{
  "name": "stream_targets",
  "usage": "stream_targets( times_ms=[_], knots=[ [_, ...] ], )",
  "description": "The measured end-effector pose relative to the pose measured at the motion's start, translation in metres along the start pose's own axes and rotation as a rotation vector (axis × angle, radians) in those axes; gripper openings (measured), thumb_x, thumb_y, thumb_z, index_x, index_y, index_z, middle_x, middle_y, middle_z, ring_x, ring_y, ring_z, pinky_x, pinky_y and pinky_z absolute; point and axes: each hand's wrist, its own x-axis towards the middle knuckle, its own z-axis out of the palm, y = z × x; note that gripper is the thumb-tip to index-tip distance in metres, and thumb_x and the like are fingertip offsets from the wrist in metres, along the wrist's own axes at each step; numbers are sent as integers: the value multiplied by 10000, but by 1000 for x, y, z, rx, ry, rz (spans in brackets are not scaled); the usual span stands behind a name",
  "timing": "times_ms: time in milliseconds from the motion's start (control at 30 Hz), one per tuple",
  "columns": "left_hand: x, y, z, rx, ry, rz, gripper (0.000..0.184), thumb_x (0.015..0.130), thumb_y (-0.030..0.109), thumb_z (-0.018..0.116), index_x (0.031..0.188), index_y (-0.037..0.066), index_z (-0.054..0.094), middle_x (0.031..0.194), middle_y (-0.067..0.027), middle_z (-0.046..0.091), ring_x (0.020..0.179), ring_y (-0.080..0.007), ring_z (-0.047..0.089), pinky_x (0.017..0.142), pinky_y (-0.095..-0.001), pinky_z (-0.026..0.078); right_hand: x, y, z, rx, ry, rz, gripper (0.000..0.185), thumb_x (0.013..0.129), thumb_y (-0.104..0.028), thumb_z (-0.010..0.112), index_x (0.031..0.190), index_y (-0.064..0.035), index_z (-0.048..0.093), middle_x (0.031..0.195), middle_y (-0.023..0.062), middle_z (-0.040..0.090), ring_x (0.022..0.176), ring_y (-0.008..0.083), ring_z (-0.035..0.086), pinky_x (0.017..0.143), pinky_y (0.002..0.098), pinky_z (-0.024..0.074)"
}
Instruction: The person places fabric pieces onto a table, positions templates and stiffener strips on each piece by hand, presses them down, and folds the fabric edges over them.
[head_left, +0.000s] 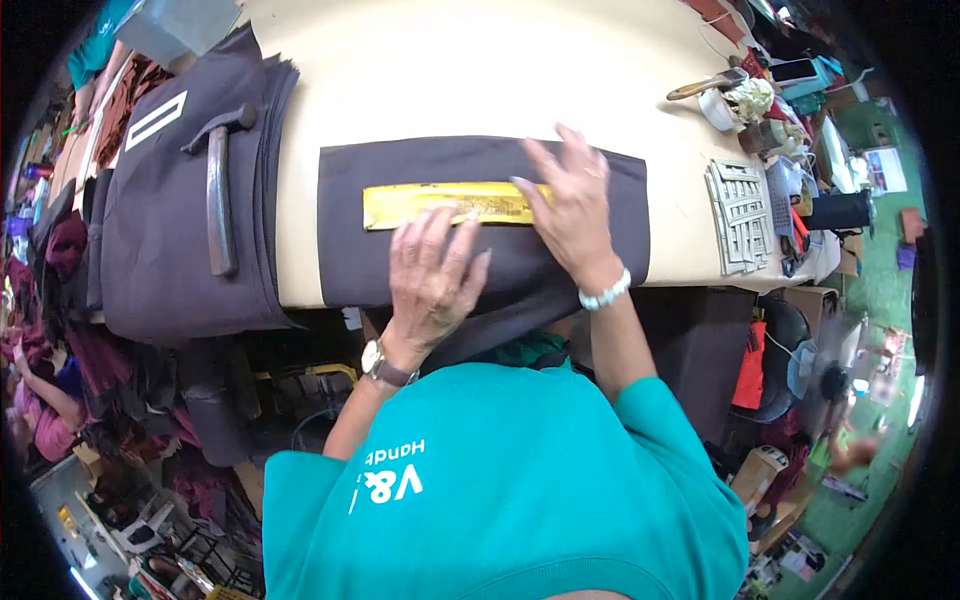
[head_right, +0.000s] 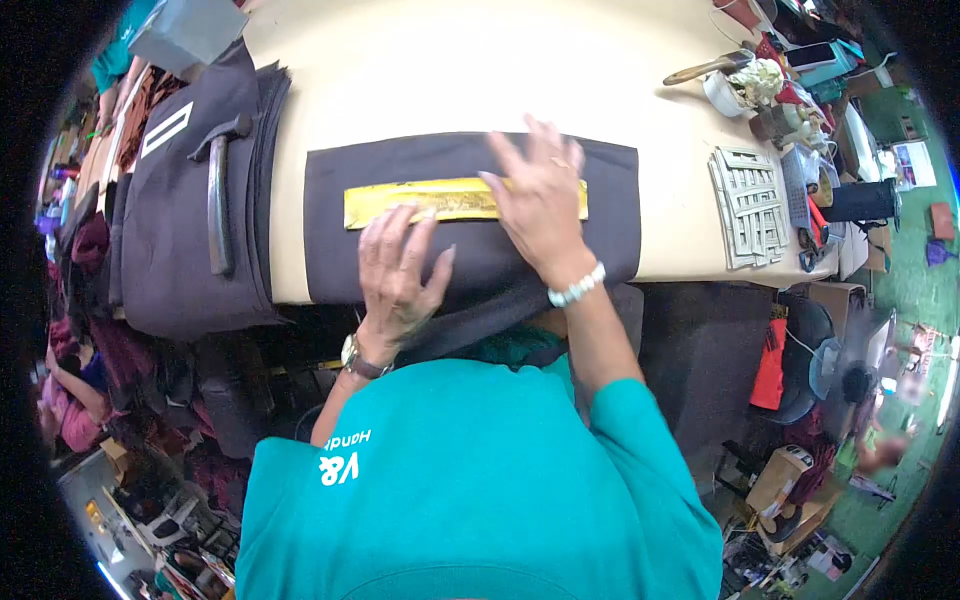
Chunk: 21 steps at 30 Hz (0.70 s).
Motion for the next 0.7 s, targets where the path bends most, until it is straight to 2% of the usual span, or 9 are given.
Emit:
stream_targets(
  times_ms=[67,100,200,233,367,467,567,700],
  knots=[
    [-3,-15,-7,60,-72,-141,580,803,258,648,1284,16,432,1305,-185,426,1229,-345,388,1012,-485,305,-35,12,1,78,115,293,483,869,-275,543,1294,-64,456,1342,225,386,1270,385,331,1013,581,228],
    [0,-22,-12,103,-116,-215,616,825,295,623,1320,13,386,1340,-195,390,1261,-356,349,1029,-494,277,-51,15,-1,63,53,431,582,895,-304,491,1368,-10,324,1400,235,314,1313,387,268,1041,571,185],
    [-7,-52,-7,181,-316,-330,740,864,433,532,1397,4,251,1428,-237,259,1331,-395,225,1047,-560,194,-82,35,15,-120,-35,506,649,906,-360,455,1394,13,247,1428,237,271,1337,396,218,1060,566,146],
    [-7,-55,-5,228,-351,-295,733,875,447,509,1394,-2,254,1423,-256,252,1321,-405,238,1040,-580,184,-80,36,14,-128,-82,520,684,907,-398,438,1402,19,217,1442,228,252,1350,390,191,1070,556,134],
    [14,-65,14,266,-363,-261,740,874,448,508,1396,-5,245,1416,-267,254,1319,-412,233,1041,-579,186,-50,63,19,-100,-118,436,710,907,-454,417,1400,17,219,1445,213,256,1350,379,195,1082,534,138],
    [25,-67,10,141,-387,-359,740,888,454,485,1416,17,207,1447,-243,214,1347,-384,193,1073,-539,144,-42,76,21,-113,-126,421,724,897,-484,421,1403,-4,226,1455,199,237,1348,387,190,1069,557,150],
    [8,-66,4,206,-368,-353,760,875,445,510,1401,-20,219,1439,-247,232,1341,-381,207,1068,-539,159,-57,70,7,-231,-212,521,707,884,-506,433,1404,-56,269,1453,194,243,1340,387,207,1041,615,143],
    [-11,-51,-9,234,-405,-361,771,870,440,520,1402,-27,214,1448,-234,225,1347,-375,199,1071,-535,150,-83,61,-1,-259,-204,559,692,886,-495,440,1390,-42,302,1459,177,239,1342,390,201,1045,609,147]
  ],
)
